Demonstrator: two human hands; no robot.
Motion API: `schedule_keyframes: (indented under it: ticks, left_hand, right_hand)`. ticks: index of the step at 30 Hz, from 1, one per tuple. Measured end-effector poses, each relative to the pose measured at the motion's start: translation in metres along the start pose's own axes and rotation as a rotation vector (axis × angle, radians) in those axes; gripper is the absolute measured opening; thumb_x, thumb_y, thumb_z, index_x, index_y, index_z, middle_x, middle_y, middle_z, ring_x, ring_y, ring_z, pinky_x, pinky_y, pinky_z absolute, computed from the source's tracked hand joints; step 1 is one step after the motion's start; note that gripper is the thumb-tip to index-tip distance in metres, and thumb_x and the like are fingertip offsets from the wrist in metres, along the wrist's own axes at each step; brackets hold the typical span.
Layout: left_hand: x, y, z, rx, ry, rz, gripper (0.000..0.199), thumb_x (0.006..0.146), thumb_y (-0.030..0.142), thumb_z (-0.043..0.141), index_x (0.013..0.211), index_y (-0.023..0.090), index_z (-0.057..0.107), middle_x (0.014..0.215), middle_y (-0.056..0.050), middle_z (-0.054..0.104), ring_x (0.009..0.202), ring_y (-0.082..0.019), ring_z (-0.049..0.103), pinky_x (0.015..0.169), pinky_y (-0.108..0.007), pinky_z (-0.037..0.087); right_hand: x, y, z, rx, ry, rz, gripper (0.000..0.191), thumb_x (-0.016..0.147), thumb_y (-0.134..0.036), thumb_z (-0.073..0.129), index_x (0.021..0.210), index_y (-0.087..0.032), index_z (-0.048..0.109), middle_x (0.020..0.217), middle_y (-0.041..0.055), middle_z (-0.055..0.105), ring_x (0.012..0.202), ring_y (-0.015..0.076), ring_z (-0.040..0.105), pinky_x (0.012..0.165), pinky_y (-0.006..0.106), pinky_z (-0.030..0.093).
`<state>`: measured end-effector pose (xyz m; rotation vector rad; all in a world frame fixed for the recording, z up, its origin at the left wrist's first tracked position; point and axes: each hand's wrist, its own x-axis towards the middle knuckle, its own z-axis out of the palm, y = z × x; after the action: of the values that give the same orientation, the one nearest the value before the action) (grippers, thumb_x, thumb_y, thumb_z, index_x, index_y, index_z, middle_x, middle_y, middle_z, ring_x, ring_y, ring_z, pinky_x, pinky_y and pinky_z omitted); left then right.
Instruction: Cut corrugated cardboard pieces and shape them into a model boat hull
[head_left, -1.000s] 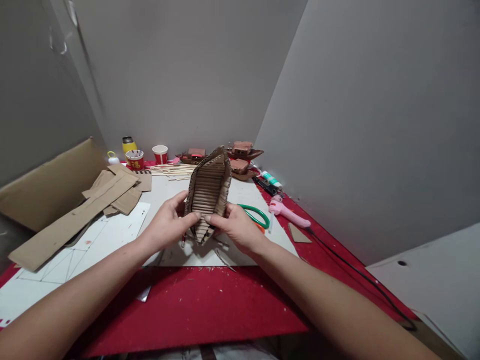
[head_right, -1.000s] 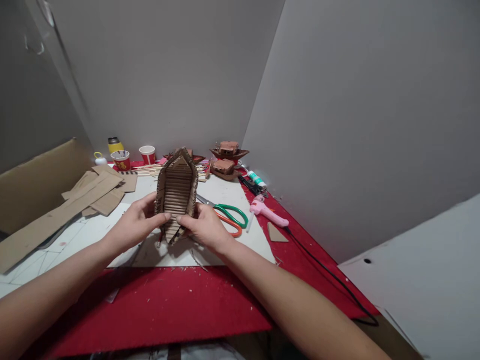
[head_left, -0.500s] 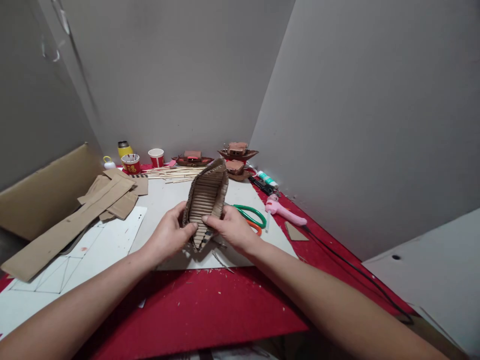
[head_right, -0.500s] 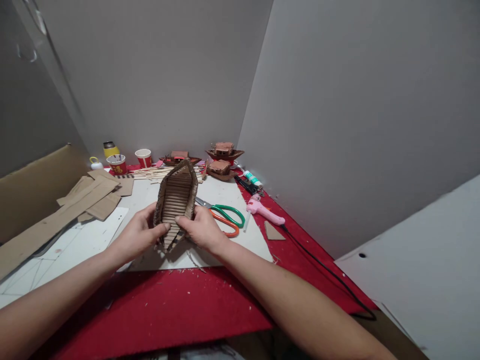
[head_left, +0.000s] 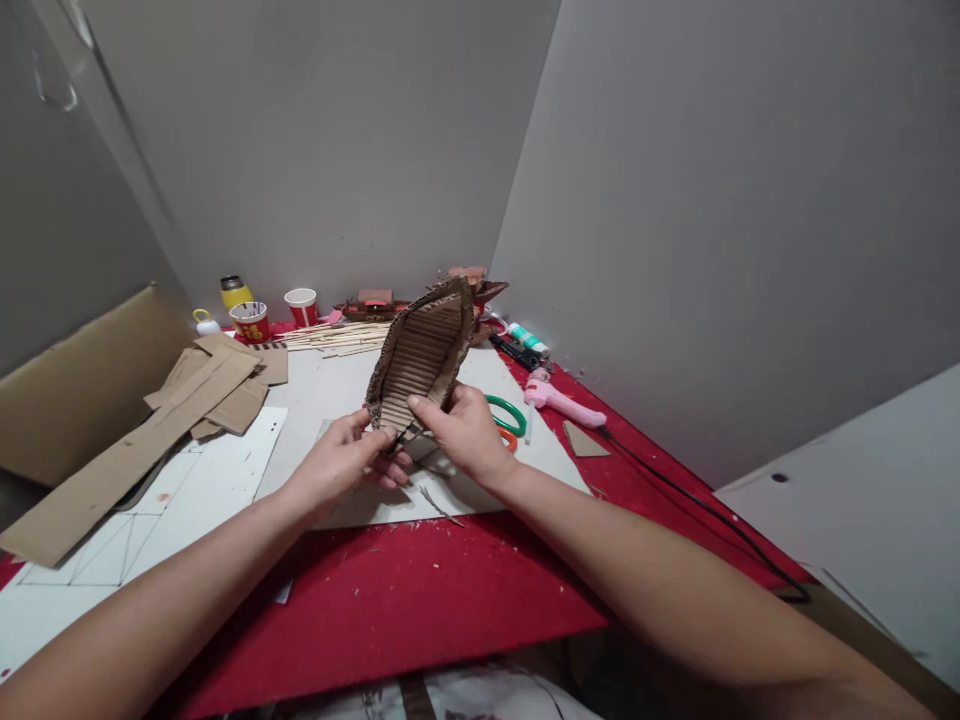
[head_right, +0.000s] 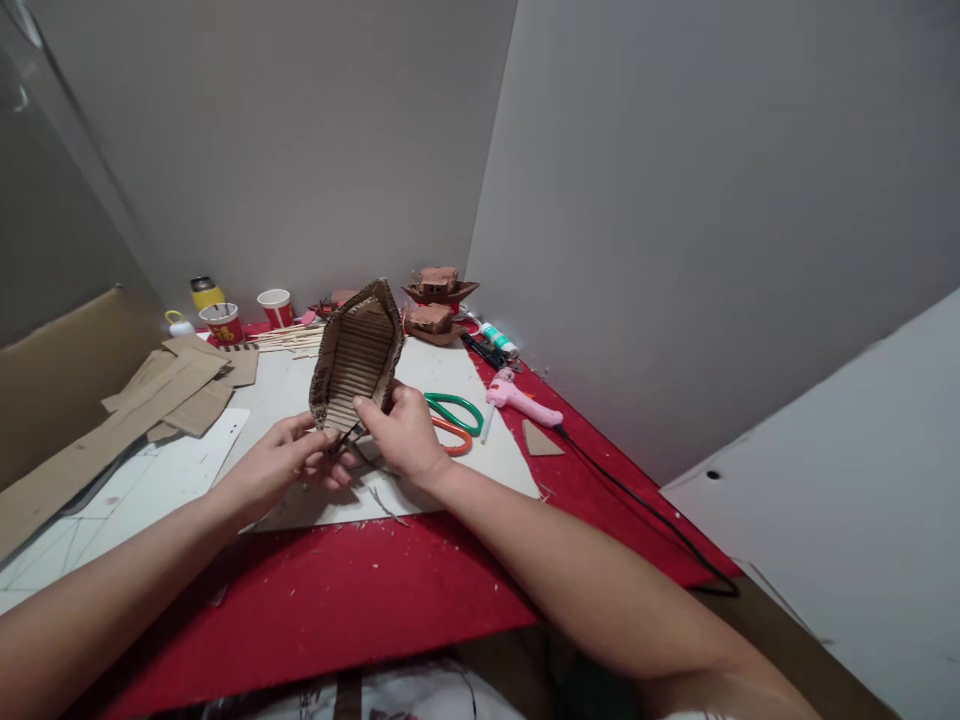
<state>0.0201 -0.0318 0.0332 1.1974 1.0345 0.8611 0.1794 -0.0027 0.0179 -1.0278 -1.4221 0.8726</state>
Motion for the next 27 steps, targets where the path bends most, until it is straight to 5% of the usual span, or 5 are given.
schedule_keyframes:
  ticks: [6,20,27]
  left_hand:
    - [0.005,-0.011,-0.004,0.020,-0.023,0.095,0.028,0.074,0.037,0.073,0.079,0.013,0.059,0.064,-0.003,0.068,0.050,-0.012,0.063,0.050,-0.023,0.052]
    - [0.006,-0.009,-0.002,0.033,0.009,0.026,0.035,0.078,0.046,0.068,0.085,0.014,0.059,0.063,-0.004,0.069,0.049,-0.014,0.065,0.049,-0.025,0.053]
    - [0.005,-0.015,0.001,0.071,0.067,0.101,0.035,0.078,0.048,0.067,0.073,0.016,0.052,0.049,0.002,0.060,0.036,-0.009,0.051,0.038,-0.020,0.043]
  right_hand:
    - [-0.001,0.001,0.001,-0.023,0.004,0.010,0.022,0.074,-0.035,0.059,0.075,-0.014,0.064,0.074,0.0066,0.069,0.065,0.0185,0.060,0.063,0.031,0.048]
    - [-0.005,0.000,0.006,0.003,-0.024,0.074,0.020,0.074,-0.035,0.059,0.065,-0.017,0.058,0.060,0.0003,0.059,0.054,0.0138,0.050,0.054,0.026,0.042]
    - [-0.009,-0.005,0.010,0.071,-0.072,0.144,0.019,0.072,-0.034,0.059,0.062,-0.017,0.059,0.057,-0.0003,0.058,0.050,0.0131,0.049,0.048,0.025,0.041]
